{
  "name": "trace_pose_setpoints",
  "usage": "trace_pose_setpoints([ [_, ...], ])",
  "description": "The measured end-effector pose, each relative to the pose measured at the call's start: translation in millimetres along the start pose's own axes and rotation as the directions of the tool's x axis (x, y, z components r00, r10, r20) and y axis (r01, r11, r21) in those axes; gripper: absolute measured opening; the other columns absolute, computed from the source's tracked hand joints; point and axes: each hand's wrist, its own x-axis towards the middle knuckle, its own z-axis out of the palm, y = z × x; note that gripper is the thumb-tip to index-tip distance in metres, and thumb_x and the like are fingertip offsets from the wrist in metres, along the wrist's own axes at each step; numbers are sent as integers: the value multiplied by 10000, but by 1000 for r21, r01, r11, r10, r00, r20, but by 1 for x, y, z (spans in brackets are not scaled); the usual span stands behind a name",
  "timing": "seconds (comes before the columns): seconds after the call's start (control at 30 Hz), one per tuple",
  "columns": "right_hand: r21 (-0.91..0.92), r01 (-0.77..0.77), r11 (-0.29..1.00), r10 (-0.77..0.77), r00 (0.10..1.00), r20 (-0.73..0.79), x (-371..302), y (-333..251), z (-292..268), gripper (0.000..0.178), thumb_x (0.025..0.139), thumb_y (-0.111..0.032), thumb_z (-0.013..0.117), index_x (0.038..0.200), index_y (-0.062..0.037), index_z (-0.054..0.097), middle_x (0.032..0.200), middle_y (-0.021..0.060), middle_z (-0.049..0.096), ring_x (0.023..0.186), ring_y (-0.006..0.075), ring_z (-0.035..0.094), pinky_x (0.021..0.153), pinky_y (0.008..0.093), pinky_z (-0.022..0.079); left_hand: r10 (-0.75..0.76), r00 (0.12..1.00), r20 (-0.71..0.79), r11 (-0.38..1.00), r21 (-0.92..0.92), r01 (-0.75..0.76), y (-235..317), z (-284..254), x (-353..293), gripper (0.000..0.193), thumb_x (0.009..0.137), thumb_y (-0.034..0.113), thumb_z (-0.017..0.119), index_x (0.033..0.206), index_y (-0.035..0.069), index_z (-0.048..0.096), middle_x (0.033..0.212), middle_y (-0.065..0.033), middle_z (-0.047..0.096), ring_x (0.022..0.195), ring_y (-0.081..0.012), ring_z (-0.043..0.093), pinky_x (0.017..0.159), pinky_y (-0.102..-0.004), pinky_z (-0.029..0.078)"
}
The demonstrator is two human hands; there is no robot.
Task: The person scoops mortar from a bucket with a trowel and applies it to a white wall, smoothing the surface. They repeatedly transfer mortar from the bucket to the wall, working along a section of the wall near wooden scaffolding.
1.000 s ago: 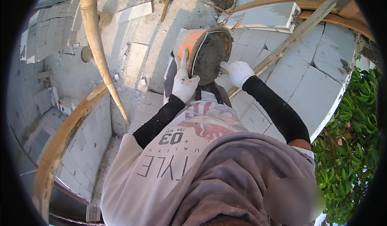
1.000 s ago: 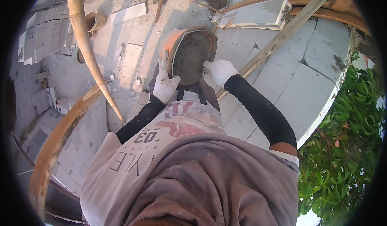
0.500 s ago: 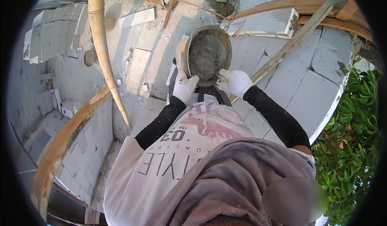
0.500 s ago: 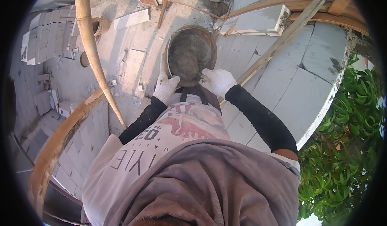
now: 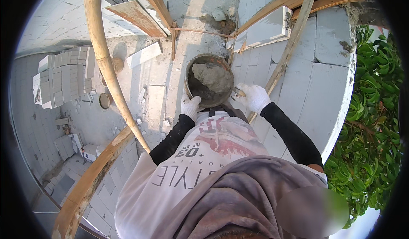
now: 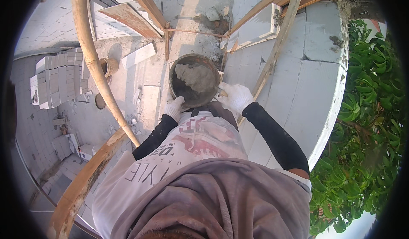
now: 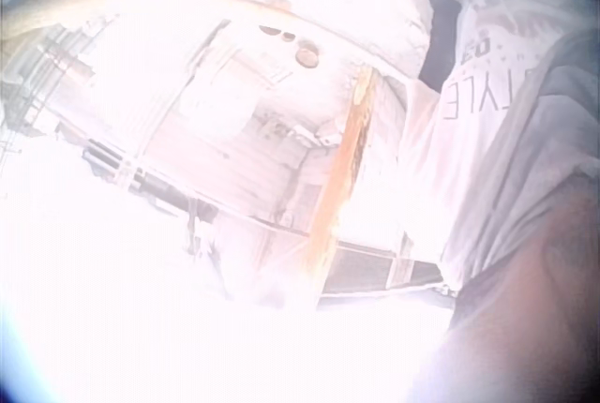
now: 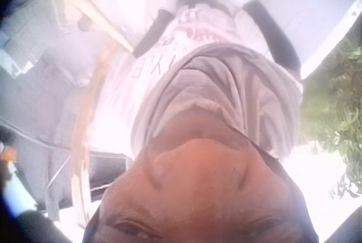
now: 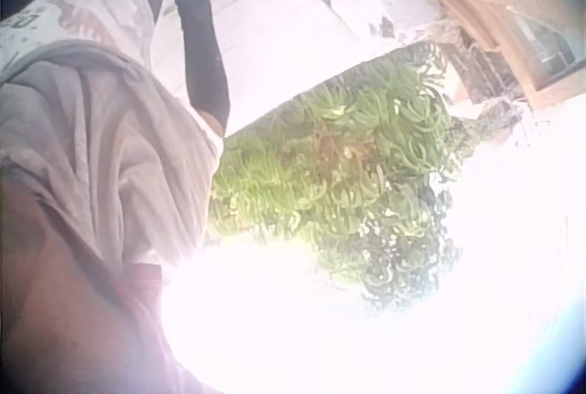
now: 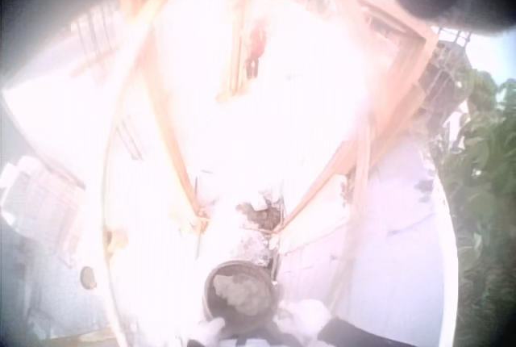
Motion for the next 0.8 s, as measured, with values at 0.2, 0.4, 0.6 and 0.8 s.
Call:
trace_pose_setpoints([
  [0.2, 105, -60, 993, 70, 993, -95, -62, -4, -84, 445, 957, -475, 684, 1227, -121, 693, 856, 231, 728, 829, 455, 713, 777, 546, 577, -89, 985, 146, 996, -2, 90, 12, -9, 52, 674, 817, -26, 591, 1460, 54, 404, 1177, -188, 633, 912, -330, 721, 755, -455, 679],
  [0.4, 387, -93, 917, 215, 934, -285, -201, 0, -227, 319, 988, -378, 743, 1056, -71, 688, 749, 94, 639, 618, 288, 643, 643, 404, 522, -207, 961, 182, 978, 24, 206, 46, 7, 86, 785, 799, -46, 542, 1530, 157, 340, 1327, -235, 574, 990, -405, 719, 754, -555, 672],
  [0.6, 569, -449, 689, 672, 690, -268, -305, 44, -379, 361, 1087, -364, 576, 1180, -29, 673, 733, 26, 634, 546, 101, 609, 475, 275, 527, -370, 918, 145, 923, 168, 346, 54, 0, 123, 620, 820, -2, 547, 1406, 97, 369, 1249, -227, 595, 1085, -428, 683, 892, -668, 605],
  [0.8, 392, -664, 637, 753, 426, -502, -293, 137, -544, 413, 1084, -427, 527, 1101, -36, 659, 682, 30, 605, 505, 150, 585, 447, 346, 500, -344, 932, 114, 935, 132, 329, 31, -10, 137, 408, 806, -10, 536, 1207, 40, 484, 1077, -177, 587, 990, -420, 670, 869, -664, 613],
])
